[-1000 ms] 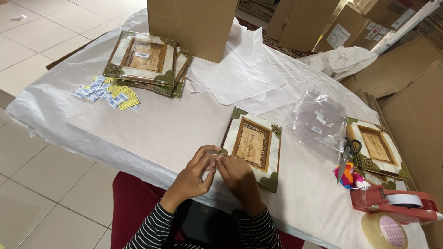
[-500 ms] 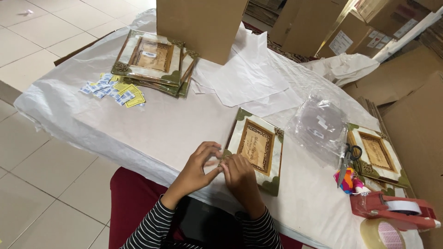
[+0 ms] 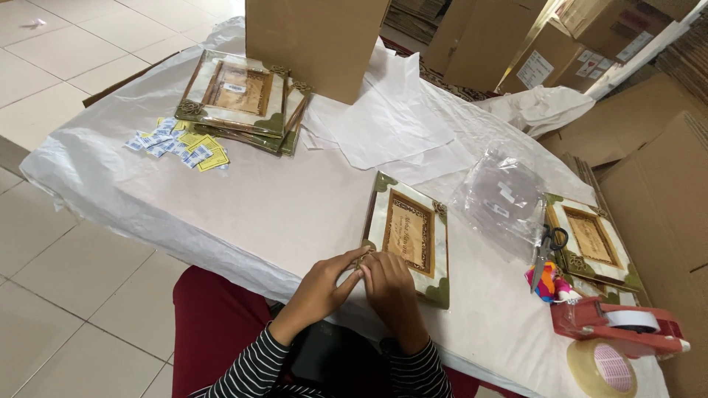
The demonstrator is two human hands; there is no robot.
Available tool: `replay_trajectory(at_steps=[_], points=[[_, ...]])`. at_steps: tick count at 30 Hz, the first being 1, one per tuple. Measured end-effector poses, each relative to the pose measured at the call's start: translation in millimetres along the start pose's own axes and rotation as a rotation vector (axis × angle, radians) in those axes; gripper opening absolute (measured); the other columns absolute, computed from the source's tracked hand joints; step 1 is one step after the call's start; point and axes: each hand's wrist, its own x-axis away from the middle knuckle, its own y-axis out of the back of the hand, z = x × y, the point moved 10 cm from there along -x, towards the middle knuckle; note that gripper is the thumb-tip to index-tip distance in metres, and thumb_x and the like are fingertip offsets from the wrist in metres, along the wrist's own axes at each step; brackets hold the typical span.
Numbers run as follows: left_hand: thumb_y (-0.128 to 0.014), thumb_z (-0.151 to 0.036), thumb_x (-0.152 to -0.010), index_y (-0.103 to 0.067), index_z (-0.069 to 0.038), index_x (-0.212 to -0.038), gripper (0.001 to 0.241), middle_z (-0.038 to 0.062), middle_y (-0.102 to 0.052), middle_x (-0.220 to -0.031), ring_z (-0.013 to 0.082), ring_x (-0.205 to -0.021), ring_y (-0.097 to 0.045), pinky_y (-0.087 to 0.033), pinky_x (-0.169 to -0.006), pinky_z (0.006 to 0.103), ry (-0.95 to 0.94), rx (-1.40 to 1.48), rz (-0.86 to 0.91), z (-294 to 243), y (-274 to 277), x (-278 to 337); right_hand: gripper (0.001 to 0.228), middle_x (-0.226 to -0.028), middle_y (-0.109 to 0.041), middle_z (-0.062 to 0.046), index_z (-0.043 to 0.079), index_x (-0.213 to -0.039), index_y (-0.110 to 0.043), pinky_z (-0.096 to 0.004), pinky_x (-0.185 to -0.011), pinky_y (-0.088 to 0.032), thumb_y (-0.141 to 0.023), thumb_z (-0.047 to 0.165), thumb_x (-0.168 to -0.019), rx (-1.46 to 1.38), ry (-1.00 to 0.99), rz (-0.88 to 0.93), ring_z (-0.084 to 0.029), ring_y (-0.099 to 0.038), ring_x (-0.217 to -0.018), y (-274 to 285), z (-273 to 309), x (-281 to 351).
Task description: Packaging picture frames into plastic sleeves and decorating a frame with colorful stickers.
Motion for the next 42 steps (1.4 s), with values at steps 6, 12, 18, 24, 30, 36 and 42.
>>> replay_trajectory(at_steps=[6,12,18,24,30,36,42], points=[[-0.063,-0.015,-0.097,-0.058,-0.009,-0.14,0.043,0.015,-0.069,-0.133,0.0245,-0.118,-0.071,-0.055,-0.098,0.0312,-0.006,0.017,-0.073,12,0,-1,0.01,-0.099,-0.062,-0.017,-0.005,-0.108,-0.061,-0.039,-0.079,-0.053,-0.057,-0.001,-0.099,-0.054,0.112,-0.025,-0.029,-0.062,-0.086,23,15,-10],[-0.063,-0.011,-0.095,-0.059,-0.007,-0.138,0.043,0.013,-0.068,-0.135,0.0239,-0.123,-0.068,-0.054,-0.107,0.0347,0.062,0.169,-0.025,9,3,-4,0.014,-0.1,-0.066,-0.02,-0.008,-0.108,-0.068,-0.04,-0.077,-0.059,-0.067,-0.005,-0.095,0.038,0.146,-0.078,-0.031,-0.067,-0.086,49,36,-21],[-0.066,-0.016,-0.094,-0.058,-0.007,-0.139,0.046,0.013,-0.064,-0.139,0.0257,-0.125,-0.066,-0.054,-0.107,0.037,0.077,0.225,-0.02,14,2,-2,0.005,-0.09,-0.068,-0.014,0.0,-0.095,-0.07,-0.037,-0.063,-0.056,-0.073,0.0,-0.09,0.023,0.002,-0.116,-0.025,-0.066,-0.075,54,25,-21],[-0.065,-0.001,-0.093,-0.061,0.006,-0.135,0.042,0.029,-0.073,-0.115,0.041,-0.111,-0.069,-0.062,-0.093,0.0442,0.13,0.24,-0.049,-7,14,-4,0.011,-0.087,-0.07,-0.007,0.011,-0.094,-0.076,-0.025,-0.057,-0.054,-0.069,0.02,-0.097,0.161,-0.028,-0.006,-0.017,-0.07,-0.074,31,14,-16],[-0.064,0.003,-0.092,-0.061,0.004,-0.135,0.043,0.029,-0.073,-0.113,0.0419,-0.111,-0.069,-0.061,-0.094,0.0439,0.121,0.18,-0.015,-4,10,-3,0.006,-0.082,-0.07,-0.004,0.012,-0.093,-0.074,-0.025,-0.054,-0.052,-0.069,0.014,-0.093,0.308,0.145,0.044,-0.015,-0.068,-0.068,18,24,-18],[-0.063,-0.001,-0.094,-0.062,0.004,-0.134,0.041,0.029,-0.073,-0.115,0.04,-0.111,-0.07,-0.061,-0.094,0.0421,0.155,0.183,-0.026,-8,14,-3,0.008,-0.085,-0.066,-0.008,0.006,-0.091,-0.072,-0.032,-0.059,-0.055,-0.066,0.011,-0.094,0.136,0.165,0.065,-0.023,-0.068,-0.07,36,27,-31],[-0.064,0.0,-0.093,-0.062,0.004,-0.134,0.041,0.029,-0.073,-0.115,0.0409,-0.112,-0.069,-0.062,-0.092,0.0438,0.122,0.193,-0.047,-2,12,-4,0.005,-0.085,-0.065,-0.008,0.005,-0.094,-0.071,-0.03,-0.06,-0.055,-0.069,0.009,-0.092,0.298,0.25,0.012,-0.021,-0.067,-0.073,28,37,-20]])
